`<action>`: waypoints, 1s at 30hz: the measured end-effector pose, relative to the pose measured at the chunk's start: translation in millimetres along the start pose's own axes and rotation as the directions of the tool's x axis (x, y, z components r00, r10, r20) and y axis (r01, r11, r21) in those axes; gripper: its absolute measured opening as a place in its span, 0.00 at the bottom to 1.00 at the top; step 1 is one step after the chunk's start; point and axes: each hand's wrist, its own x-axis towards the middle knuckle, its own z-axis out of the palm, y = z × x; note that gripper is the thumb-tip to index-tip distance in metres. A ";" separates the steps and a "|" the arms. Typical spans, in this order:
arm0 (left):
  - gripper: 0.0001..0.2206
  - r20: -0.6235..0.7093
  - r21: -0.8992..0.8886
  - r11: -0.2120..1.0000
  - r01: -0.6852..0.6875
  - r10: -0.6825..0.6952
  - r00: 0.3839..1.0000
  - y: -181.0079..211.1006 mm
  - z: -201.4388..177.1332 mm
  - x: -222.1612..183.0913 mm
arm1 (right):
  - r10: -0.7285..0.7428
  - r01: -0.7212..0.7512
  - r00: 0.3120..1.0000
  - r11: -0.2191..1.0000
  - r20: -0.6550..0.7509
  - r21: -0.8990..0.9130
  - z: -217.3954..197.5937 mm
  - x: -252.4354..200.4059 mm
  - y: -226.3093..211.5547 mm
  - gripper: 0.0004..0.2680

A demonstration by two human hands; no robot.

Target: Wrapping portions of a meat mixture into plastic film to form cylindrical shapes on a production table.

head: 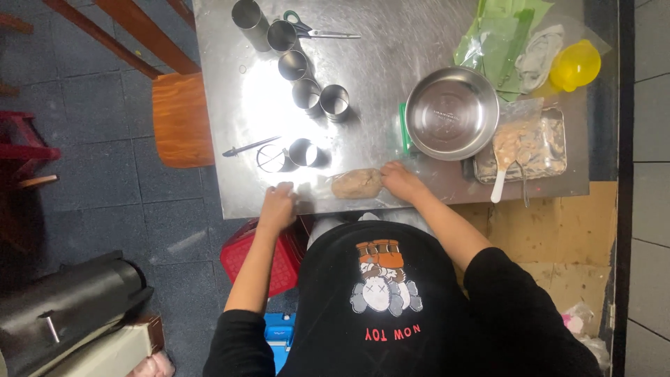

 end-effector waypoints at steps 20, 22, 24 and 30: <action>0.20 0.315 -0.761 0.389 0.519 -0.478 0.820 -7.3 107.5 81.0 | 0.092 -0.063 0.984 0.981 0.153 -0.181 -69.9 2.1 -43.6 0.04; 0.16 0.311 -0.746 0.409 0.525 -0.484 0.818 -3.9 112.1 86.9 | 0.079 -0.053 0.988 0.980 0.130 -0.194 -81.1 1.3 -47.2 0.05; 0.04 0.229 -0.786 0.401 0.470 -0.518 0.824 -1.6 126.9 91.4 | 0.084 -0.059 0.987 0.982 0.135 -0.181 -99.5 4.8 -61.8 0.04; 0.07 0.231 -0.725 0.459 0.513 -0.540 0.809 -2.7 99.7 77.9 | 0.082 -0.068 0.996 0.954 0.035 -0.291 -71.1 23.6 -55.8 0.03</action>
